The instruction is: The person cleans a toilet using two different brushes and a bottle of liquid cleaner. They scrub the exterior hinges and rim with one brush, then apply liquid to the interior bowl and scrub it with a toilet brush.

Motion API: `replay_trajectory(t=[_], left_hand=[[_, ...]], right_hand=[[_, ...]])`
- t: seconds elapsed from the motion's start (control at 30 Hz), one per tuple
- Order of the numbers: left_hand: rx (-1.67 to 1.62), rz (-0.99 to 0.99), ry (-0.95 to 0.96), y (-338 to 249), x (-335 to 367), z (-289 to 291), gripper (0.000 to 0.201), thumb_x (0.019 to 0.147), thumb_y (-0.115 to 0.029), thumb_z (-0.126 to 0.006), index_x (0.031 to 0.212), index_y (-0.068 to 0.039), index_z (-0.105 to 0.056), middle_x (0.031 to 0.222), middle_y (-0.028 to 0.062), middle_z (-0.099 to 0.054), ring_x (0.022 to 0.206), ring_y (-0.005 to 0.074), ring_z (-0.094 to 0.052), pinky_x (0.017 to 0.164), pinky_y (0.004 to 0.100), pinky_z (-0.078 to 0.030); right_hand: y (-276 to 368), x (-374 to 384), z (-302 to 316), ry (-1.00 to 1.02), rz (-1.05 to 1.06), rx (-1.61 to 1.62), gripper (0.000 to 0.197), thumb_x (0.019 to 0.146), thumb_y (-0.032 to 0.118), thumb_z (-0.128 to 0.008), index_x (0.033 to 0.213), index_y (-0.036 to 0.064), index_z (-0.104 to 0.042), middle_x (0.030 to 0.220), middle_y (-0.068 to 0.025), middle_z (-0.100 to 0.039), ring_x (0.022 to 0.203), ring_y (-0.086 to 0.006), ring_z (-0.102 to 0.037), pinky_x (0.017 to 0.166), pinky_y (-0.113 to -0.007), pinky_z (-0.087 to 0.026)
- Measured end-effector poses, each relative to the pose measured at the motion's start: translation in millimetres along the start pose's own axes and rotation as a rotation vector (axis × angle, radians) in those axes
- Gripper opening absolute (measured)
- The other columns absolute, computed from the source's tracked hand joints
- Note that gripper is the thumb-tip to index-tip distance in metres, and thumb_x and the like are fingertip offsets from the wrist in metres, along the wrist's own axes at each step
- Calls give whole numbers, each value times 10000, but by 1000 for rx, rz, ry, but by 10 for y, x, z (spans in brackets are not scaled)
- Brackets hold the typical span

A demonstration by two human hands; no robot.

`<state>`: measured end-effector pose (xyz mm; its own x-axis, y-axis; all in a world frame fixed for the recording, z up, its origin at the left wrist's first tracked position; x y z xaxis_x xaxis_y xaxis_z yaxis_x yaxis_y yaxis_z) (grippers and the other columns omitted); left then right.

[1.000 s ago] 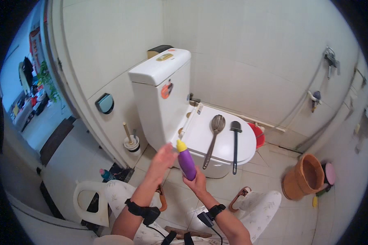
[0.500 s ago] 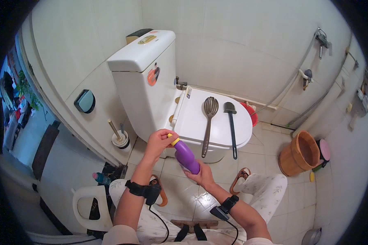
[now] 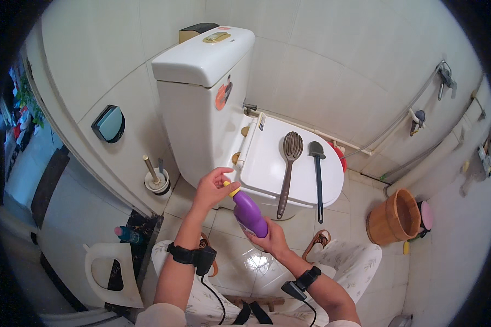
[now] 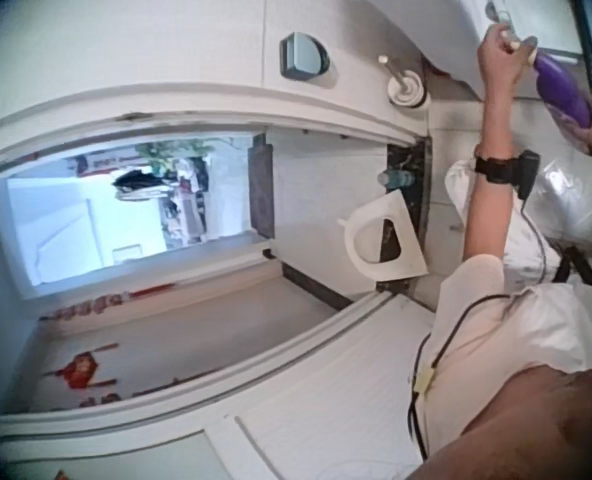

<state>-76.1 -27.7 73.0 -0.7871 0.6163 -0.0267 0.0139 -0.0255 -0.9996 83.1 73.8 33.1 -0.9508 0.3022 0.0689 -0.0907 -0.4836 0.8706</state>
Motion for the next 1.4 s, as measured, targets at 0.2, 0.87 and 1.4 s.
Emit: replay_trajectory(t=[0.2, 0.87, 1.4], left_hand=[[-369, -264, 135, -330, -40, 2, 278, 779, -77, -643, 1037, -22, -554, 738, 25, -614, 657, 72, -563, 607, 198, -452], [-394, -156, -600, -42, -281, 1342, 188, 765, -146, -680, 898, -49, -591, 750, -6, -565, 615, 58, -521, 522, 202, -425], [-384, -85, -501, 72, -191, 1141, 215, 768, -171, -683, 921, -52, -591, 782, 4, -570, 642, 80, -541, 552, 203, -427]], right_hand=[[60, 109, -59, 24, 5, 21, 516, 670, 271, -743, 1041, 8, -498, 869, -149, -623, 778, -197, -616, 715, -299, -475], [50, 412, 317, -10, -12, 84, 514, 717, 228, -711, 1091, -21, -462, 899, -121, -605, 808, -151, -572, 706, -285, -472], [426, 1858, 794, 154, -70, -491, 459, 695, 301, -679, 951, -52, -537, 810, -187, -606, 731, -259, -615, 651, -346, -479]])
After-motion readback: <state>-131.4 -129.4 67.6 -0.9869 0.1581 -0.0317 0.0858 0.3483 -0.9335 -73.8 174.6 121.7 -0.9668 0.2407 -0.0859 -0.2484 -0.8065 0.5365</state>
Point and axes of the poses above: each hand's wrist, its own x-axis towards the middle knuckle, its own z-axis out of the back of the hand, y = z × x, the point moved 10 cm from there along x, towards the middle knuckle
